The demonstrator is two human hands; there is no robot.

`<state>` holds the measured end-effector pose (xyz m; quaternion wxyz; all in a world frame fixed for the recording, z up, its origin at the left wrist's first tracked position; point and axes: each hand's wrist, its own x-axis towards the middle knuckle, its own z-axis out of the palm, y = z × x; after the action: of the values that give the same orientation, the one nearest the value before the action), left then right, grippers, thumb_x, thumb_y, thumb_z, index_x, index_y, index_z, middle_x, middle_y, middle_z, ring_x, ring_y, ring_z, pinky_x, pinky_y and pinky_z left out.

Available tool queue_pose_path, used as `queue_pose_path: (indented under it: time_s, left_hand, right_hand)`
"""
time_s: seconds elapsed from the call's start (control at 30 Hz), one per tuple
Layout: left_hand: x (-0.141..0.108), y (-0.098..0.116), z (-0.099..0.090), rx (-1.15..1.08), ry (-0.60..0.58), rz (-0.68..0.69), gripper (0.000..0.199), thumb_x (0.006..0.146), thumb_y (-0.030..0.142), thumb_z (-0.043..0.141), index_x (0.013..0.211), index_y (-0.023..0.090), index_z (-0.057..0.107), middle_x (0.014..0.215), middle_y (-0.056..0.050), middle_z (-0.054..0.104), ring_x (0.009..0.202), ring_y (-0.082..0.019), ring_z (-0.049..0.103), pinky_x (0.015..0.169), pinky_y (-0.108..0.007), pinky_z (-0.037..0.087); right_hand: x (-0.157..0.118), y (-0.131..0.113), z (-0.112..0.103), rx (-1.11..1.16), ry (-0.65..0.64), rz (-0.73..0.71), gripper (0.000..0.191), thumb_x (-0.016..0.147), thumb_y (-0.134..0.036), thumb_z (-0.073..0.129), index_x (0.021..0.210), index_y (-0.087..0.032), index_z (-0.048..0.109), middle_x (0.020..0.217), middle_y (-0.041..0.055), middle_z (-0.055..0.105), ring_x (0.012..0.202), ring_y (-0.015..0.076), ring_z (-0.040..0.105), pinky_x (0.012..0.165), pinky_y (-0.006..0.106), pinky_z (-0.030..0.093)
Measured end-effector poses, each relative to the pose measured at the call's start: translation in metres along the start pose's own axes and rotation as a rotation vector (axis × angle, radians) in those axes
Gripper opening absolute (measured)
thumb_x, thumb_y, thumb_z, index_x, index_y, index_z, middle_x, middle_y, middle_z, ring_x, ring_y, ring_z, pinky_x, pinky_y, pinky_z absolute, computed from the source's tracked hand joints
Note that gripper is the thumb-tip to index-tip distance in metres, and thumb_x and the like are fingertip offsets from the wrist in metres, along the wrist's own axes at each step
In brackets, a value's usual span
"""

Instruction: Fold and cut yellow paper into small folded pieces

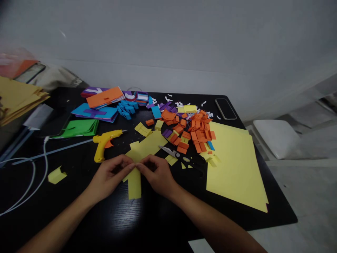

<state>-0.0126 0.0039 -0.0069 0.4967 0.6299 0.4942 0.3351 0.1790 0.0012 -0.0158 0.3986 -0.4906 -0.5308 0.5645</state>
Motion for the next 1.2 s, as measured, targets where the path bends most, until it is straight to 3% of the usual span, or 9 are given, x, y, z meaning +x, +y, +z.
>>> queue_pose_path:
  time_s: [0.3,0.5,0.6,0.73,0.9,1.03,1.2]
  left_hand:
    - [0.0,0.001,0.0,-0.042,0.002,-0.038,0.027,0.096,0.042,0.062,0.086,0.017,0.068,0.067,0.003,0.053,0.061,-0.011,0.046,0.055,-0.022,0.037]
    - [0.0,-0.002,0.005,0.035,0.071,-0.025,0.025,0.094,0.038,0.062,0.08,0.018,0.063,0.066,0.003,0.052,0.06,-0.012,0.047,0.055,-0.022,0.037]
    - [-0.001,-0.003,0.004,0.17,0.082,0.033,0.023,0.094,0.034,0.06,0.077,0.018,0.062,0.064,0.003,0.053,0.059,-0.013,0.049,0.054,-0.023,0.037]
    - [-0.001,0.0,-0.002,0.3,0.218,0.106,0.02,0.095,0.032,0.059,0.081,0.019,0.064,0.072,0.001,0.06,0.064,-0.015,0.054,0.057,-0.024,0.041]
    - [0.002,0.001,-0.003,0.129,0.247,0.02,0.024,0.095,0.041,0.061,0.09,0.019,0.069,0.076,0.0,0.066,0.067,-0.015,0.059,0.058,-0.022,0.044]
    - [0.005,0.001,0.001,-0.03,0.215,-0.057,0.029,0.091,0.047,0.066,0.088,0.018,0.071,0.069,0.001,0.066,0.061,-0.014,0.058,0.054,-0.022,0.044]
    - [0.005,0.005,0.003,-0.16,0.16,-0.117,0.03,0.088,0.048,0.069,0.087,0.018,0.07,0.062,0.003,0.06,0.055,-0.013,0.056,0.049,-0.021,0.043]
  right_hand:
    - [0.001,0.0,0.0,0.003,0.028,-0.012,0.023,0.086,-0.04,0.074,0.079,-0.018,0.071,0.071,0.0006,0.068,0.065,0.0144,0.059,0.062,0.026,0.047]
    - [0.001,0.002,0.002,-0.001,-0.029,0.01,0.028,0.088,-0.043,0.073,0.078,-0.018,0.069,0.067,-0.0002,0.066,0.062,0.0143,0.06,0.06,0.026,0.048]
    - [0.001,-0.002,0.001,-0.14,-0.053,-0.025,0.023,0.091,-0.039,0.07,0.082,-0.018,0.07,0.069,0.001,0.068,0.062,0.0151,0.062,0.06,0.027,0.048]
    - [0.002,-0.007,-0.003,-0.396,0.031,-0.181,0.011,0.093,-0.028,0.066,0.091,-0.019,0.072,0.082,0.0049,0.074,0.072,0.0177,0.065,0.068,0.03,0.05]
    - [0.003,-0.004,0.001,-0.189,-0.003,-0.093,0.012,0.094,-0.025,0.062,0.103,-0.02,0.069,0.089,0.0041,0.075,0.078,0.0174,0.071,0.069,0.028,0.056]
    - [0.001,0.001,0.004,-0.042,-0.084,-0.145,0.032,0.091,-0.02,0.065,0.123,-0.023,0.063,0.104,0.0053,0.076,0.089,0.0176,0.074,0.079,0.03,0.059]
    - [-0.001,0.005,0.002,-0.05,-0.092,-0.153,0.023,0.092,-0.026,0.067,0.114,-0.023,0.071,0.101,0.0064,0.078,0.089,0.0197,0.074,0.082,0.032,0.06]
